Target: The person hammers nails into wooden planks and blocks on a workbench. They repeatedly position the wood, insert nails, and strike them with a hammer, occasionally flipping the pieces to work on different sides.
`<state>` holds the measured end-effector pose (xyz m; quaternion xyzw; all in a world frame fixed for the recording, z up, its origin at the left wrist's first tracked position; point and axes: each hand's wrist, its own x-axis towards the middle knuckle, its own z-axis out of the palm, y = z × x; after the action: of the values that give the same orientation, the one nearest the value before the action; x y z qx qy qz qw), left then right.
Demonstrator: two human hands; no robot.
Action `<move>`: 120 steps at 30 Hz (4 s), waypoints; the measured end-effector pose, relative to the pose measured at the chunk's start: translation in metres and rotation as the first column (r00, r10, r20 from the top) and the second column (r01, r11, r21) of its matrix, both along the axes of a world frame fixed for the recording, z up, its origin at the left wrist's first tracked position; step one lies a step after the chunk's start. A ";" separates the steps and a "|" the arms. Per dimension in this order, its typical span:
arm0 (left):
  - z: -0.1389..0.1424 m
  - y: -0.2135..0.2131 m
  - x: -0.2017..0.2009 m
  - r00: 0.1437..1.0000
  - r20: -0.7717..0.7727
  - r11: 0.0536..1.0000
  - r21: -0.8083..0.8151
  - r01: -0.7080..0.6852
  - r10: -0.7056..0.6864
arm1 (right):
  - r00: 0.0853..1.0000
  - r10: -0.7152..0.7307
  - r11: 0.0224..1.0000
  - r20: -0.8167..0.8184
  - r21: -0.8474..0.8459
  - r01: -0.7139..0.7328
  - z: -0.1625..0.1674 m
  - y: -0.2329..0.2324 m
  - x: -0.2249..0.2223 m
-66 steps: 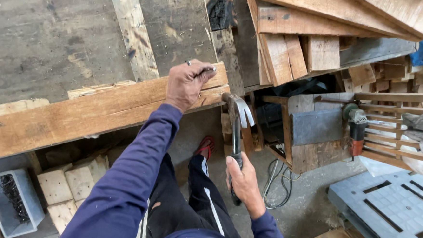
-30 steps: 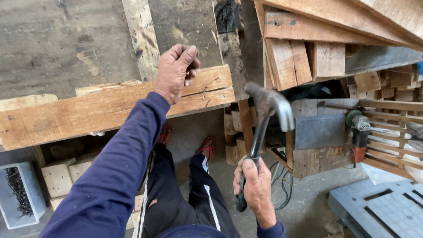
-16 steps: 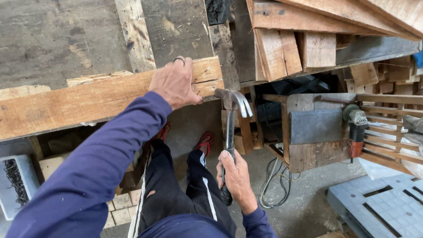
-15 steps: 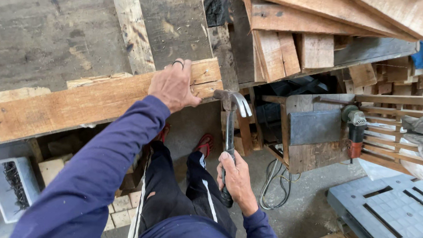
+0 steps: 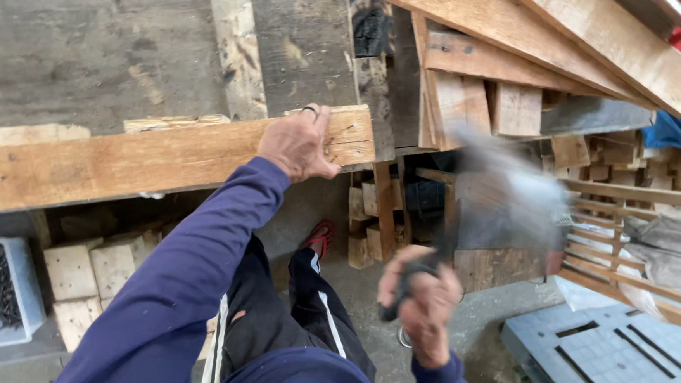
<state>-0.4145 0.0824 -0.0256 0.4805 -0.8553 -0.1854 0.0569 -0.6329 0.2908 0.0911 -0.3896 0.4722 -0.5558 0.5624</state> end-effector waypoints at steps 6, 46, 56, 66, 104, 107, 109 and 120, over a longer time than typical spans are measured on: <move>0.001 -0.003 0.003 0.998 -0.055 0.997 -0.082 0.012 -0.016 | 0.933 -0.062 0.915 -0.355 -0.393 -0.089 -0.020 -0.039 -0.001; -0.016 -0.003 0.025 0.402 -0.788 0.874 0.340 -0.348 0.467 | 0.913 0.197 0.798 -0.356 0.600 0.062 -0.042 -0.035 0.039; -0.016 -0.006 0.028 0.203 -0.868 0.840 0.338 -0.425 0.452 | 0.992 -0.044 0.855 -0.122 -0.518 -0.026 -0.017 -0.025 0.036; -0.007 -0.004 0.033 0.235 -0.926 0.921 0.212 -0.327 0.297 | 0.980 -0.173 0.960 -0.103 0.204 0.191 -0.049 0.037 0.059; -0.007 0.012 0.052 0.563 -0.773 0.956 0.220 -0.193 0.291 | 0.905 0.124 0.884 -0.406 0.460 0.085 -0.017 -0.007 0.092; -0.012 0.007 0.054 0.424 -0.818 0.896 0.231 -0.379 0.389 | 0.971 -0.026 0.995 -0.238 0.084 0.047 0.022 -0.007 0.087; -0.016 0.009 0.051 0.268 -0.818 0.798 0.332 -0.503 0.509 | 0.992 -0.079 0.967 -0.095 -0.251 0.053 0.045 -0.011 0.084; -0.004 0.001 0.049 0.094 -0.838 0.689 0.372 -0.622 0.537 | 0.873 0.011 0.950 -0.487 0.278 0.143 0.046 -0.043 0.075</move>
<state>-0.3650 0.0832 -0.0298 0.5867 -0.4193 -0.3443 0.6012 -0.5577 0.2474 0.1375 -0.4076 0.6908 -0.3803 0.4605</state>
